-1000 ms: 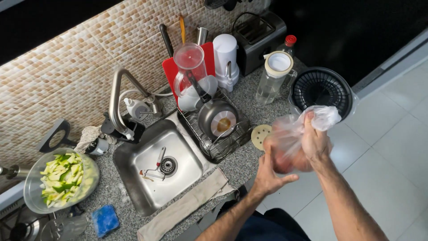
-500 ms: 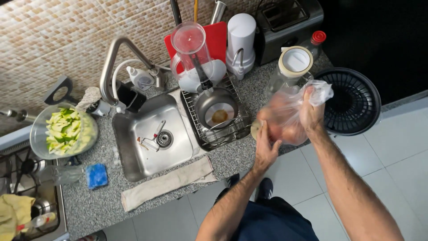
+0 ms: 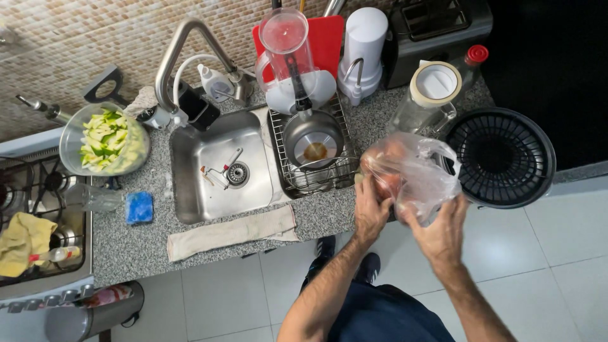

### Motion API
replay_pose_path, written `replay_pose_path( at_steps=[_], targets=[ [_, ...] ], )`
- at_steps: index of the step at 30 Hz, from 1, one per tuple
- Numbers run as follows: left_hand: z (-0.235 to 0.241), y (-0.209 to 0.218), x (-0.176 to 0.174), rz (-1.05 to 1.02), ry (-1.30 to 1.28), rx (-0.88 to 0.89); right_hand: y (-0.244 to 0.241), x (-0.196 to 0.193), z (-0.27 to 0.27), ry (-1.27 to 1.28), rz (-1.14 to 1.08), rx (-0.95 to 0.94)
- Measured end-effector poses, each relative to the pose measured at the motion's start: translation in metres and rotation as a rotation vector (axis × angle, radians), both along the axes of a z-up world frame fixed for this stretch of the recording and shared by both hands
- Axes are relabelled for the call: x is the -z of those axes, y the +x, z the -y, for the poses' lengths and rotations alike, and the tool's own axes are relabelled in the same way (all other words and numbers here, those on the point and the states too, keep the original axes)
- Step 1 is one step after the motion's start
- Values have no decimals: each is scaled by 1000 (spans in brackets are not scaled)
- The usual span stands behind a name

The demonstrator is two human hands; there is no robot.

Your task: Washing kitchen utensils and a small pot in the sink, then preparing items on the stove.

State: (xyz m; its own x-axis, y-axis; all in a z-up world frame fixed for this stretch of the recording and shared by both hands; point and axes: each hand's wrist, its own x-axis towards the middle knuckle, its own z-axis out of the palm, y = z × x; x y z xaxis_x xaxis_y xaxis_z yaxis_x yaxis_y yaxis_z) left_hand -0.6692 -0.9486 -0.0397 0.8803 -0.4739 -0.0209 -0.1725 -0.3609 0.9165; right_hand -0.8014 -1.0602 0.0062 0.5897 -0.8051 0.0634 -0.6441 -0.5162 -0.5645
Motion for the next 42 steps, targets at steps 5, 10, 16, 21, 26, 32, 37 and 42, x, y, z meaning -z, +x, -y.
replay_pose_path(
  at_steps=[5,10,16,21,26,32,37,42],
  targets=[
    [15,-4,-17,-20,-26,-50,11,95,-13,-601,138,-202],
    [7,-5,25,-56,39,-34,47,58,17,-650,374,-346],
    [2,-4,16,-25,137,-12,70,69,58,-652,344,-341],
    [9,3,15,41,282,-14,42,94,58,-653,303,-344],
    [10,6,17,50,299,-12,-9,104,51,-584,299,-359],
    [4,-1,13,90,237,-53,-45,62,22,-315,328,-185],
    [-18,-17,-25,160,134,-65,-48,44,10,-183,366,-215],
    [-92,-9,-77,260,89,-185,-1,-34,-44,49,294,-610]
  ],
)
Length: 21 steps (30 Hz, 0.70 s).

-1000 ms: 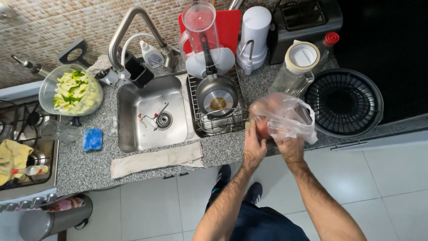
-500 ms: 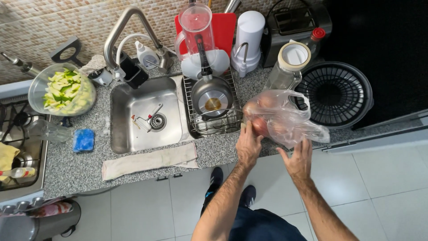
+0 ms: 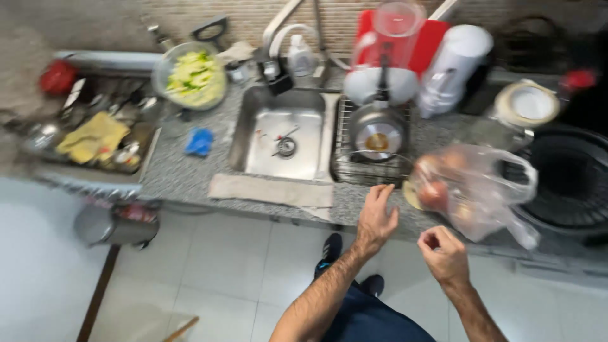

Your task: Washing kitchen utensils and a small pot in the sink, then preparing items on the stove.

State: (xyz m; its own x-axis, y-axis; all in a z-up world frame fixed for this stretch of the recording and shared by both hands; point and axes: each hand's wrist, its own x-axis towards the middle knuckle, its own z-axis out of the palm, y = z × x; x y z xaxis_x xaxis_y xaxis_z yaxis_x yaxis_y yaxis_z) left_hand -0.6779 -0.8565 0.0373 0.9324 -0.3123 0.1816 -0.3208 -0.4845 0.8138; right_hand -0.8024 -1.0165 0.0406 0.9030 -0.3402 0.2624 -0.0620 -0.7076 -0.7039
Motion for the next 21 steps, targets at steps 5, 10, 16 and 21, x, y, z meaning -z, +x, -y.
replay_pose_path(
  at_steps=[5,10,16,21],
  targets=[
    [-107,28,-22,73,-69,-185,97,8,-38,486,-116,-523],
    [-225,78,-8,-299,-311,-208,156,18,-130,1047,-254,-526],
    [-339,159,72,-680,-1033,-251,224,90,-235,1513,-329,-431],
    [-396,188,130,-871,-1376,-203,249,64,-286,1370,-539,-30]
  ],
)
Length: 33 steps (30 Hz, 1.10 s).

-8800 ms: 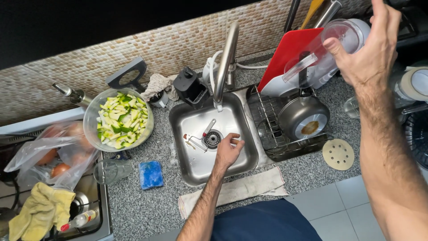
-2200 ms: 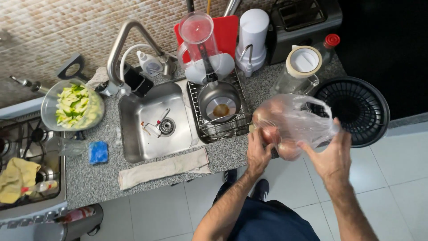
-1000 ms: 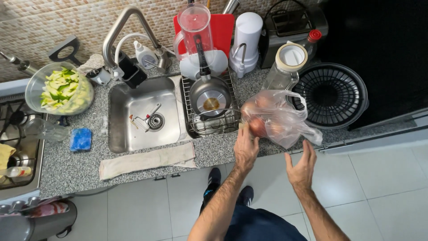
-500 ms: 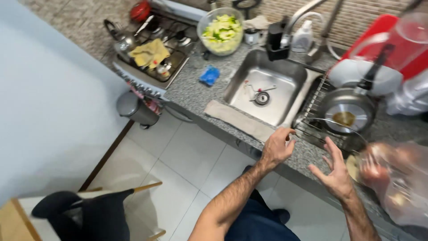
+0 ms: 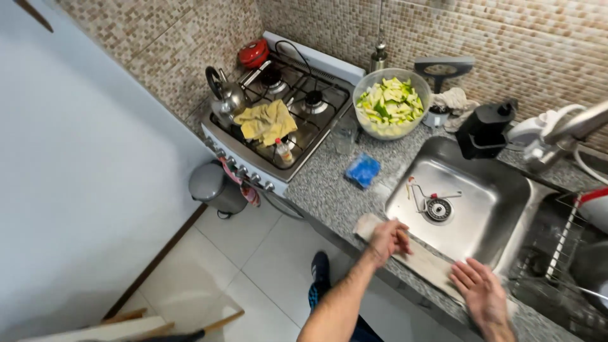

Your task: Washing kitchen utensils and a small pot in the sink, then preparing items on the stove.

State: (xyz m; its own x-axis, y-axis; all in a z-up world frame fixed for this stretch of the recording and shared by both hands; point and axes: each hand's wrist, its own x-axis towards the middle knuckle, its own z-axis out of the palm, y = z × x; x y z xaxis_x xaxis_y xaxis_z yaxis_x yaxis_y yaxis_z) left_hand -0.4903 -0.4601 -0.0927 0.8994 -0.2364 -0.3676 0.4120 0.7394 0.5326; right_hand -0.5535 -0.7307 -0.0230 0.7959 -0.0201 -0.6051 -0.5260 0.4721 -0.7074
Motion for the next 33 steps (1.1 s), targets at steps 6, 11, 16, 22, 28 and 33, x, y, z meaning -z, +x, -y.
replay_pose_path(
  at_steps=[6,11,16,22,28,33],
  targets=[
    [-108,71,-42,234,696,190,-11,78,-5,-269,79,186],
    [-204,216,-95,373,1564,-288,1,36,-107,-464,50,229],
    [-215,258,-71,540,1696,-207,50,-31,-210,-554,116,-9],
    [-159,189,-147,802,1584,-147,99,-78,-236,-1083,511,-229],
    [-38,133,-179,899,1121,156,129,-90,-171,-1156,734,79],
    [-48,155,-202,733,1208,466,144,-43,-75,-1396,535,-115]
  ],
)
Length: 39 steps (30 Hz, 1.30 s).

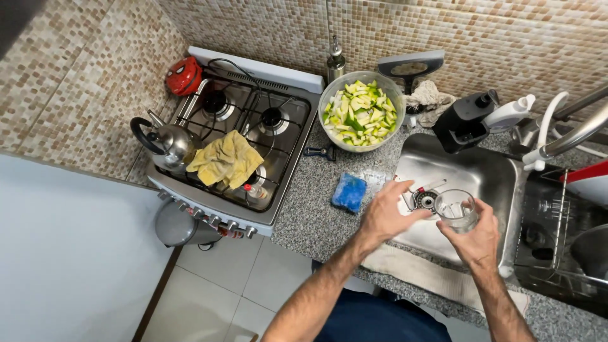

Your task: Washing kitchen utensils and a small pot in the sink, then preparing items on the stove.

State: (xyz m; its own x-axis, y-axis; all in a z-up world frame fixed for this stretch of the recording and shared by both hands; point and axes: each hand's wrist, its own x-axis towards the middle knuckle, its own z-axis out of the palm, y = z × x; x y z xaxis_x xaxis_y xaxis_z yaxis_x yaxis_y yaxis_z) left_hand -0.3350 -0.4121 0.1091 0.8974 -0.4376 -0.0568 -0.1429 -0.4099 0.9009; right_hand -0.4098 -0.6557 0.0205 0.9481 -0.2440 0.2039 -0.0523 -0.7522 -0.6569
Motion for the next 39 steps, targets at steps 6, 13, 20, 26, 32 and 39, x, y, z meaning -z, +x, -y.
replay_pose_path(
  at_steps=[6,13,20,26,32,39],
  targets=[
    [-83,68,38,-260,32,-560,29,103,48,157,-406,192],
    [-103,178,77,-647,-219,-788,21,136,43,228,-584,425],
    [-119,231,148,-725,-308,-762,18,97,44,34,-658,402],
    [-220,192,56,-744,-240,-684,-39,148,63,-256,-349,397],
    [-318,187,10,-644,-238,-721,-25,85,1,-50,-480,301],
    [-361,230,31,-701,-322,-851,11,56,-62,14,-541,250]
  ],
)
